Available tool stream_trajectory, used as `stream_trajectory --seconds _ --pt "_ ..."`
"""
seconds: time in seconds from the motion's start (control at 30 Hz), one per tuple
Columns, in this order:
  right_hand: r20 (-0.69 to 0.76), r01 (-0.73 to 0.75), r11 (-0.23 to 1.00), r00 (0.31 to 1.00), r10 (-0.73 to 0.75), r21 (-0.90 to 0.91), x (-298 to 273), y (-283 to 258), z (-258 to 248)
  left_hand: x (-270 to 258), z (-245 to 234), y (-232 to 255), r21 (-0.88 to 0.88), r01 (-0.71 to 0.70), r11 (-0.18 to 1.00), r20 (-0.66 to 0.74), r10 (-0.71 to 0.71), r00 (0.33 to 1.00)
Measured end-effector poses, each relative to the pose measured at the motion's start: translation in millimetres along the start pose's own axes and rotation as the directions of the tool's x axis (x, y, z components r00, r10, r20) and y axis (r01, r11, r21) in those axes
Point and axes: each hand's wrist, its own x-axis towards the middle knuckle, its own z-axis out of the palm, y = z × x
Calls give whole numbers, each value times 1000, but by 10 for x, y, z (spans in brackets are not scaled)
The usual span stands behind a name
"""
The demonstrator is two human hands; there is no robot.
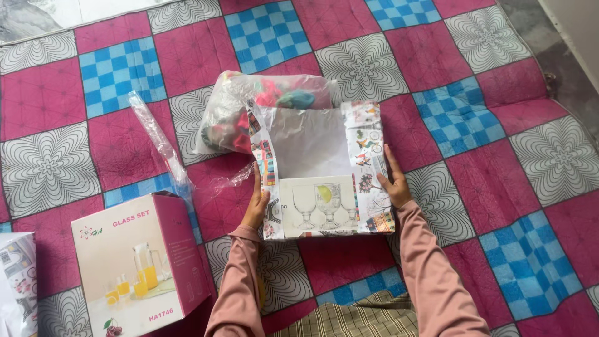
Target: The person wraps a rectangular box with patterned wrapping paper. They fold the paper around the box, secure it with clear tape, and trim excess paper with scissors. The person sits on a patterned mat on the floor during the task.
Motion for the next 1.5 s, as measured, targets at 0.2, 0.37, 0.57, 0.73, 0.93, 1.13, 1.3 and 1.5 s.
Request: stream_trajectory --seconds 0.2,0.37,0.57,0.73,0.93,1.13,1.3,1.5 --pt "-31 25 990 999 -29 -138 120 145 -42 138 56 67 -129 12 992 -7 -13 1000" --pt "19 -209 920 977 215 333 -248 614 15 -69 65 -184 -211 145 967 -12 -151 988" --pt "77 -166 970 985 155 175 -999 355 27 -351 61 7 -275 203 940 46 -198 979" --pt "-178 -197 976 968 178 -94 -937 -393 -96 -513 178 547 289 386 876 -81 -379 922" --pt "147 221 954 970 -194 -201 299 -671 872 -485 468 930 399 435 807 -253 -359 899" --pt "729 454 710 673 122 -538 656 200 2219 -508 494 874 322 393 861 -251 -323 912" --pt "441 323 517 889 121 -793 1485 573 2386 -445 444 769 475 381 794 -223 -310 924" --pt "673 558 480 733 96 -677 728 220 2290 -488 475 852 472 401 785 -226 -332 916"
